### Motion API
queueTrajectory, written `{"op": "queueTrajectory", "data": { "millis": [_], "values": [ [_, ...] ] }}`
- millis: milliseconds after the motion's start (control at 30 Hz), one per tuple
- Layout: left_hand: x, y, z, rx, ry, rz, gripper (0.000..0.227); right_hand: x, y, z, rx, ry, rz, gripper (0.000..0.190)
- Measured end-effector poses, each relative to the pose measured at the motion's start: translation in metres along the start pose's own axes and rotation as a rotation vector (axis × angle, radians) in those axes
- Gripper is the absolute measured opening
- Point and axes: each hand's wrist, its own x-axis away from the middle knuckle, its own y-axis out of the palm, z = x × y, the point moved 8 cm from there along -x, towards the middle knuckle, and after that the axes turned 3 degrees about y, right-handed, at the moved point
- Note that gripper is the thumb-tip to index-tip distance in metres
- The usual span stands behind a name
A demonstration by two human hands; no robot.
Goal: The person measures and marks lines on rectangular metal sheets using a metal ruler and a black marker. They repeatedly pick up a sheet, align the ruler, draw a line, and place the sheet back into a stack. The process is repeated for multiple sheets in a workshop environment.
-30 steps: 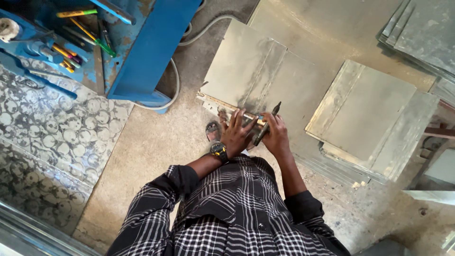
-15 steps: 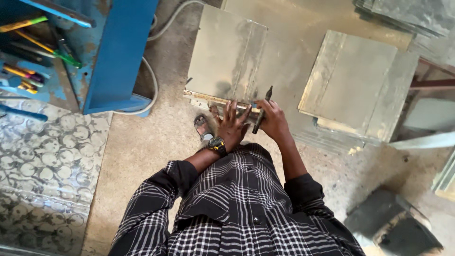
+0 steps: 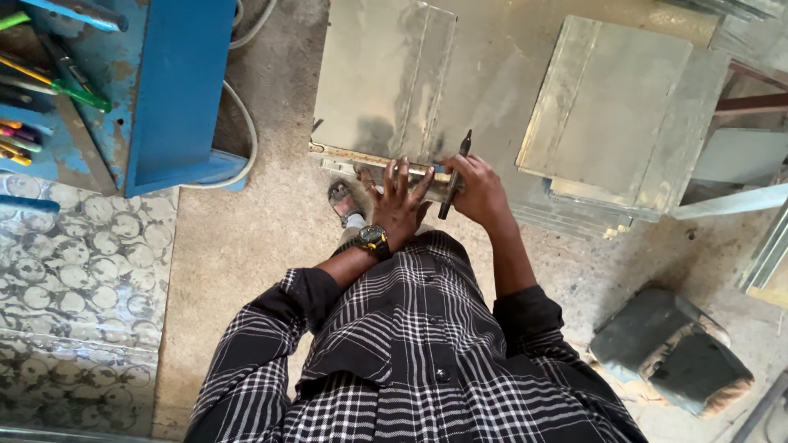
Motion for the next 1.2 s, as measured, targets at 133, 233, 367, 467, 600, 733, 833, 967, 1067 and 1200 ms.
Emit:
{"op": "queueTrajectory", "data": {
  "millis": [133, 233, 367, 467, 600, 733, 833, 967, 1067, 1200],
  "values": [
    [-0.002, 0.000, 0.001, -0.013, -0.004, 0.008, 0.080, -0.006, -0.012, 0.006, -0.374, -0.044, 0.119, 0.051],
    [-0.001, 0.000, 0.001, -0.027, -0.017, 0.004, 0.081, -0.009, 0.012, 0.044, -0.946, 0.344, 0.148, 0.033],
    [-0.004, 0.002, 0.001, -0.054, -0.039, -0.055, 0.080, -0.022, 0.010, 0.036, -0.397, 0.207, 0.102, 0.015],
    [-0.003, 0.005, 0.000, -0.001, -0.054, -0.112, 0.084, -0.027, -0.004, 0.010, -0.262, -0.002, 0.184, 0.019],
    [-0.001, 0.007, -0.001, 0.015, -0.023, -0.055, 0.084, -0.025, -0.006, 0.006, -0.216, 0.079, 0.183, 0.017],
    [0.000, 0.009, -0.002, -0.002, 0.018, 0.050, 0.085, -0.020, -0.007, 0.009, -0.238, 0.133, 0.184, 0.017],
    [0.001, 0.012, -0.003, 0.014, 0.012, 0.060, 0.086, -0.017, -0.009, 0.008, -0.171, 0.119, 0.207, 0.016],
    [0.001, 0.007, -0.002, -0.031, 0.006, 0.068, 0.087, -0.020, -0.007, 0.011, -0.153, 0.112, 0.175, 0.017],
    [0.000, 0.004, 0.000, -0.029, 0.009, 0.066, 0.087, -0.021, -0.004, 0.015, -0.180, 0.136, 0.161, 0.018],
    [0.000, 0.002, 0.000, -0.032, 0.020, 0.070, 0.087, -0.021, -0.002, 0.016, -0.159, 0.128, 0.164, 0.018]
  ]
}}
